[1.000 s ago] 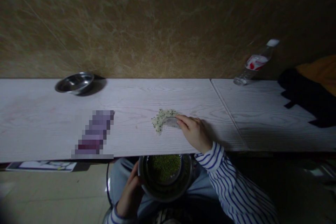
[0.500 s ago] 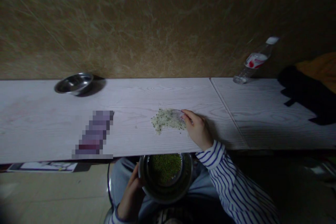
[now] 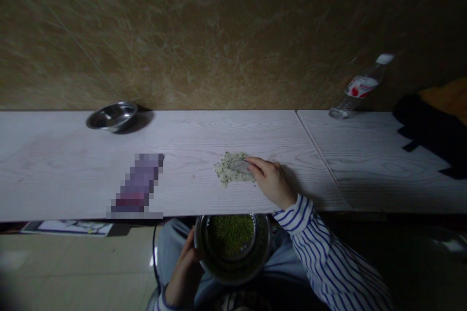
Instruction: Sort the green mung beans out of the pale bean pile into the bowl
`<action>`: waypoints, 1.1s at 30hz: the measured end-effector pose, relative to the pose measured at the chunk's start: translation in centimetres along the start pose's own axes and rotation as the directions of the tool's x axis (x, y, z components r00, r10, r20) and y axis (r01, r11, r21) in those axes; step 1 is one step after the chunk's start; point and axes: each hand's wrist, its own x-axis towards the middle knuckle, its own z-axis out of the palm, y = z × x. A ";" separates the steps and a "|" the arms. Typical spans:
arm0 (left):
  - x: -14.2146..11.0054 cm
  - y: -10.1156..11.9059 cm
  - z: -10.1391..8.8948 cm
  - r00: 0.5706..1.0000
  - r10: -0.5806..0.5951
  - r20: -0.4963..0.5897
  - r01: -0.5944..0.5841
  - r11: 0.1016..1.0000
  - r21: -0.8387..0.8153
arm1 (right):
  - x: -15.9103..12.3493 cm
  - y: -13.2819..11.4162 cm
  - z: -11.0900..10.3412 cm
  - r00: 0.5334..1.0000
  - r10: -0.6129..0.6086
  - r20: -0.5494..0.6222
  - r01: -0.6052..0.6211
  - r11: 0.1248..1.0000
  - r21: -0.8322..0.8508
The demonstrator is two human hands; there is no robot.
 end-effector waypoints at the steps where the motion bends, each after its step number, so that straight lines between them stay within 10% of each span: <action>1: 0.0 -0.1 -0.1 1.000 0.006 0.008 -0.006 1.000 0.009 | -0.2 0.0 -0.1 1.000 -0.004 0.015 0.004 1.000 0.007; 33: 0.0 -0.6 0.3 0.998 -0.014 0.062 0.012 0.999 0.040 | -5.2 -1.5 -2.8 1.000 0.009 0.020 -0.007 0.996 -0.092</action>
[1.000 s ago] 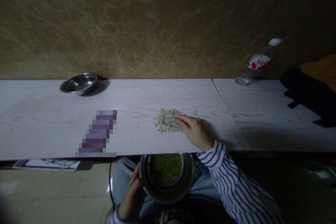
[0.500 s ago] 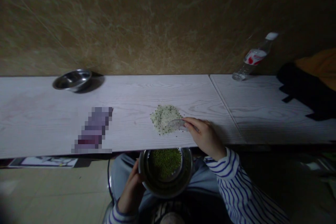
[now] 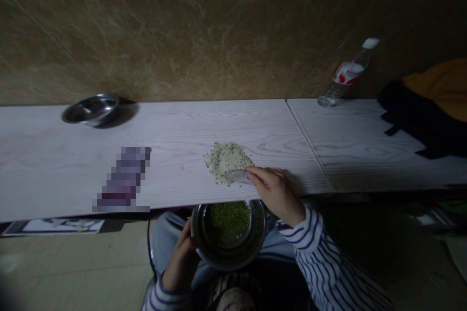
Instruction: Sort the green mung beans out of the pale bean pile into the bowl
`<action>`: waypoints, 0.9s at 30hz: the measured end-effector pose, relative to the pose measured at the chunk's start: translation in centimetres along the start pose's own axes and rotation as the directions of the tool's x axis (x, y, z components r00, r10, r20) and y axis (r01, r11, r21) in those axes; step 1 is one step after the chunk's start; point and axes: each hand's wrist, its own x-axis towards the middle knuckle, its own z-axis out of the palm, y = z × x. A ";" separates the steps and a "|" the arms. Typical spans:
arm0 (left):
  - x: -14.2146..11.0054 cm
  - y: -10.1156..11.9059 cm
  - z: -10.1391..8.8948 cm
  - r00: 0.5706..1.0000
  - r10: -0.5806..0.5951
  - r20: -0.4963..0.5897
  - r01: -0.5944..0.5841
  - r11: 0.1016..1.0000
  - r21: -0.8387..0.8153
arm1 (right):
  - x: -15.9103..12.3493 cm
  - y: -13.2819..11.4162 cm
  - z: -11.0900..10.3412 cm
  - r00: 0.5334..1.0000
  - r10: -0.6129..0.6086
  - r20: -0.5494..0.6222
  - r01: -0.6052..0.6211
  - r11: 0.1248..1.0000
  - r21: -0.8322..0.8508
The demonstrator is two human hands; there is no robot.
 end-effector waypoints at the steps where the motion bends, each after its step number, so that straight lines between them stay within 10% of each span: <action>1: -0.1 0.1 0.1 1.000 -0.007 0.001 0.007 1.000 0.000 | -0.2 0.0 -0.1 1.000 -0.005 0.008 0.005 1.000 0.004; 12: -0.3 0.4 0.9 1.000 -0.029 0.003 0.028 0.998 0.058 | -2.4 2.4 -2.4 0.968 0.215 -0.133 -0.218 0.976 -0.004; 27: -0.4 0.1 1.0 0.999 -0.021 -0.030 0.022 0.999 0.037 | -3.2 1.9 -2.0 0.968 0.225 -0.108 -0.225 0.974 0.015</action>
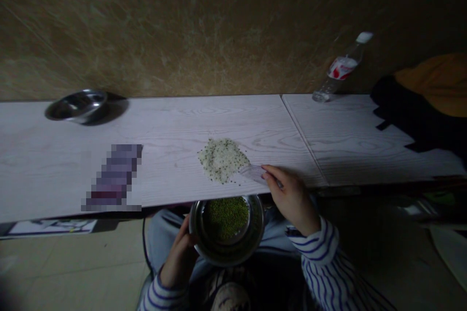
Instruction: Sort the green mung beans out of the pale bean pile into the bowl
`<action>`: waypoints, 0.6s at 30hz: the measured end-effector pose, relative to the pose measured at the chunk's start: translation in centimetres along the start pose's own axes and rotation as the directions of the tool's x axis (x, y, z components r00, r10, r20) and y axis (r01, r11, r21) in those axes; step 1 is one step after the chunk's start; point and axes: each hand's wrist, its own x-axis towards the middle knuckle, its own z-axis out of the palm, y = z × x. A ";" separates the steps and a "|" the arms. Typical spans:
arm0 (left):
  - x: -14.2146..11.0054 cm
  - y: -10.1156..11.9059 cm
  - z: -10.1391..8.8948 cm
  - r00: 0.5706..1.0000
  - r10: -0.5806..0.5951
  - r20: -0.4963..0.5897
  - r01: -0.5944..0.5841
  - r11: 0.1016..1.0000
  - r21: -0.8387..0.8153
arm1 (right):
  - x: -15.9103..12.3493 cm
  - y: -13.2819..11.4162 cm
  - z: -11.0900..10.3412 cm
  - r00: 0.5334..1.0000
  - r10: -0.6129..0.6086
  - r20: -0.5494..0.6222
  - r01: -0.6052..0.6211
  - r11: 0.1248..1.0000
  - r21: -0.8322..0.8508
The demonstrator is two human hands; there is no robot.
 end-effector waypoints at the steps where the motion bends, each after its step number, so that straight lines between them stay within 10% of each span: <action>1: 0.0 0.0 0.0 1.000 -0.006 0.001 0.006 1.000 -0.003 | 0.1 0.1 0.0 1.000 0.010 -0.010 -0.010 1.000 -0.003; 18: -0.2 0.0 0.0 0.999 0.000 0.036 -0.001 1.000 0.011 | -0.5 -0.7 -0.8 0.998 -0.056 0.031 0.056 0.998 -0.007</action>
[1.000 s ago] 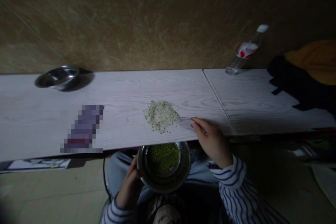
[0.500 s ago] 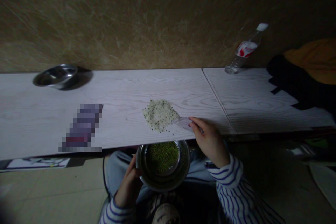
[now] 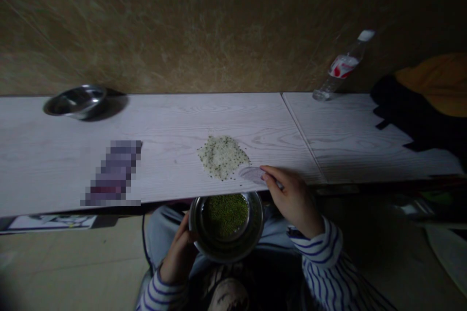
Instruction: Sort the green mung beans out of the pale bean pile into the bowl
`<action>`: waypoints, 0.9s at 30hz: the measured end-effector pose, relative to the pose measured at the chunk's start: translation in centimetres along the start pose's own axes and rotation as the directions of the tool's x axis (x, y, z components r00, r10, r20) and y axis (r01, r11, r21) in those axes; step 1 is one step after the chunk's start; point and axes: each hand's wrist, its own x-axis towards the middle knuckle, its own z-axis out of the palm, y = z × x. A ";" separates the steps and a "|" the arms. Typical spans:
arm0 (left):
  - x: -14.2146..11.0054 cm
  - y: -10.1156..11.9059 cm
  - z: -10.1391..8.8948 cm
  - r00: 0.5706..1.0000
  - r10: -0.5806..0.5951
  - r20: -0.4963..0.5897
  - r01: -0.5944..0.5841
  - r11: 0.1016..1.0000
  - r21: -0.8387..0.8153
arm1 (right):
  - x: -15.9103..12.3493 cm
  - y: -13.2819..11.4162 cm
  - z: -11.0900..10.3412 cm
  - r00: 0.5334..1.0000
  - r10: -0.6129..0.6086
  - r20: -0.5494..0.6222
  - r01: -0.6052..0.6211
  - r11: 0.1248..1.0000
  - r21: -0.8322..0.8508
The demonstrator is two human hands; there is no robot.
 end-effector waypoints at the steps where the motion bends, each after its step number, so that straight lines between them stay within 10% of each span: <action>1: 0.0 0.0 0.0 1.000 0.014 0.005 -0.014 1.000 -0.003 | -0.2 0.1 -0.1 1.000 0.006 0.003 -0.006 1.000 0.001; 27: 0.0 -0.3 -0.6 1.000 0.002 0.010 -0.002 1.000 -0.011 | 0.5 0.4 1.7 0.998 0.023 0.065 -0.032 0.992 0.126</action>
